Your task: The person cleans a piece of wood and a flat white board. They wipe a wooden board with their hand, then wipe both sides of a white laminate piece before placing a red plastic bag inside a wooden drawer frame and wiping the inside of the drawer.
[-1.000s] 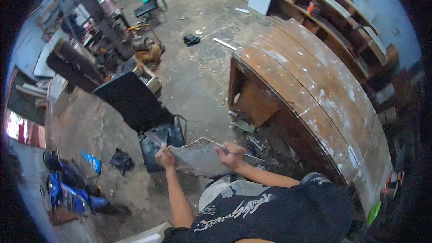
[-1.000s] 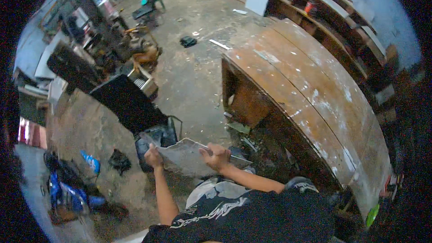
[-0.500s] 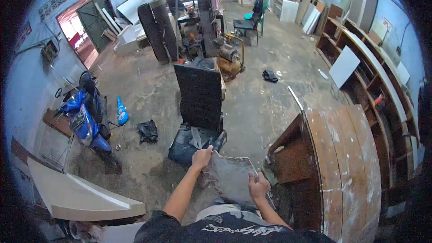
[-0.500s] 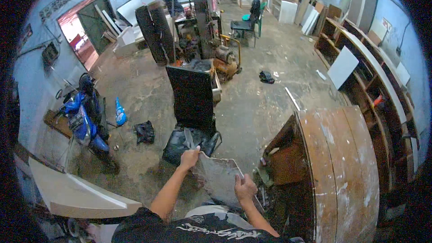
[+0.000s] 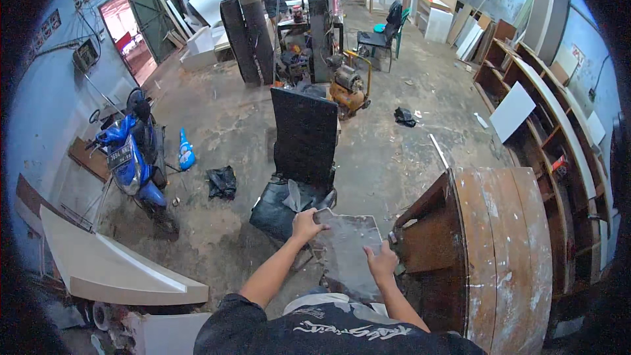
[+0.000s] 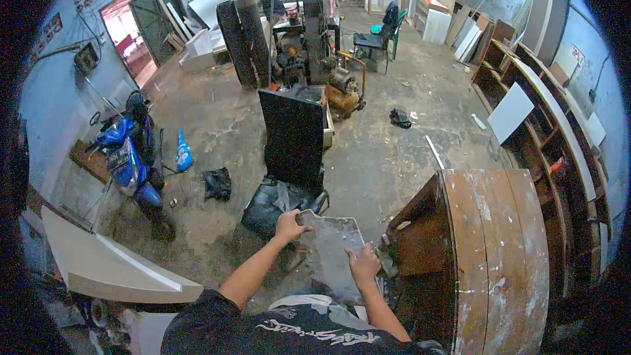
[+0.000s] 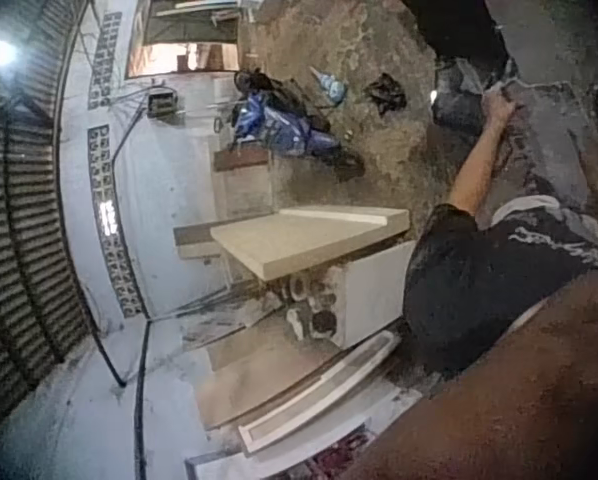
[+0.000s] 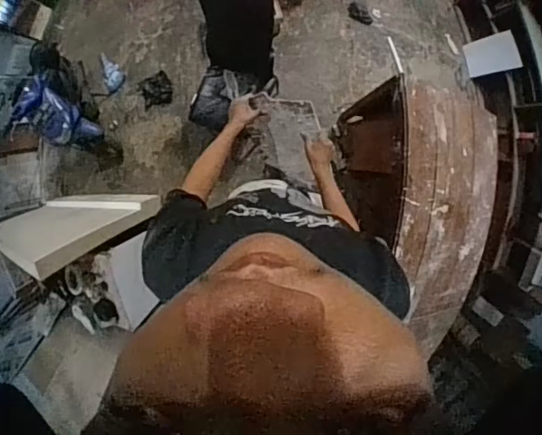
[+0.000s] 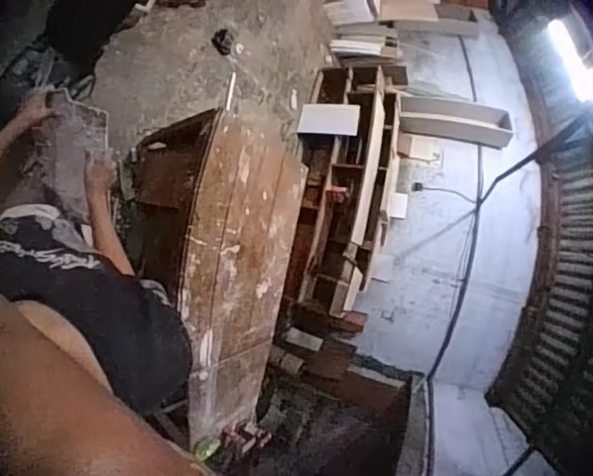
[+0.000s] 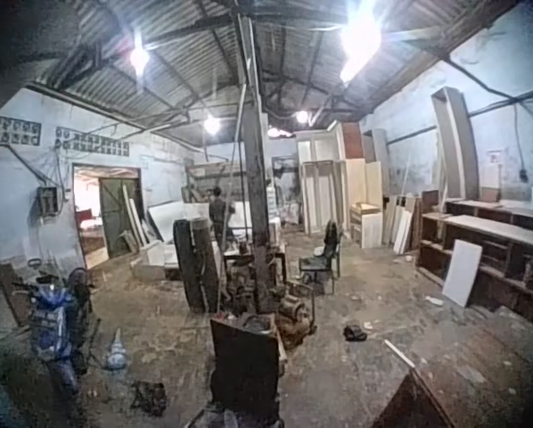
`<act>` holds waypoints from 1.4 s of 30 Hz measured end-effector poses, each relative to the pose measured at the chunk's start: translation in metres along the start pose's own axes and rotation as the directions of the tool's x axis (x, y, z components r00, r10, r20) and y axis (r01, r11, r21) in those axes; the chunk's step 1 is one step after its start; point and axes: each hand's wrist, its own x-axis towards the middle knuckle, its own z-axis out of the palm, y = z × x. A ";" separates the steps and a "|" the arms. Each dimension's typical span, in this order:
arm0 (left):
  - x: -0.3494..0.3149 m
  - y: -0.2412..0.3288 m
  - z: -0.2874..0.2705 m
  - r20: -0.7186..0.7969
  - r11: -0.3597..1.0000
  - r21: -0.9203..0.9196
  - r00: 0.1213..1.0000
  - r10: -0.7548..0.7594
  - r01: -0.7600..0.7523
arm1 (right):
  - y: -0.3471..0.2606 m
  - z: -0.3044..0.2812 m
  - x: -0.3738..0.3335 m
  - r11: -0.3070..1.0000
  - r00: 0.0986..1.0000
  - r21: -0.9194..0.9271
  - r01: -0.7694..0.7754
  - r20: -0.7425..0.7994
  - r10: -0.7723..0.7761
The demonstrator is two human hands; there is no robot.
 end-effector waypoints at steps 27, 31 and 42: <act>-0.148 -0.124 -0.029 -0.273 0.943 -0.194 0.908 -0.317 0.271 | -0.088 0.037 -0.021 0.841 0.864 0.274 0.466 0.062 -0.499; -0.178 -0.140 -0.029 -0.362 0.934 -0.195 0.863 -0.353 0.301 | -0.098 0.045 -0.030 0.769 0.794 0.325 0.550 0.080 -0.602; -0.142 -0.154 -0.001 -0.436 0.986 -0.053 0.884 -0.166 0.159 | -0.065 0.025 -0.011 0.820 0.829 0.365 0.440 0.186 -0.528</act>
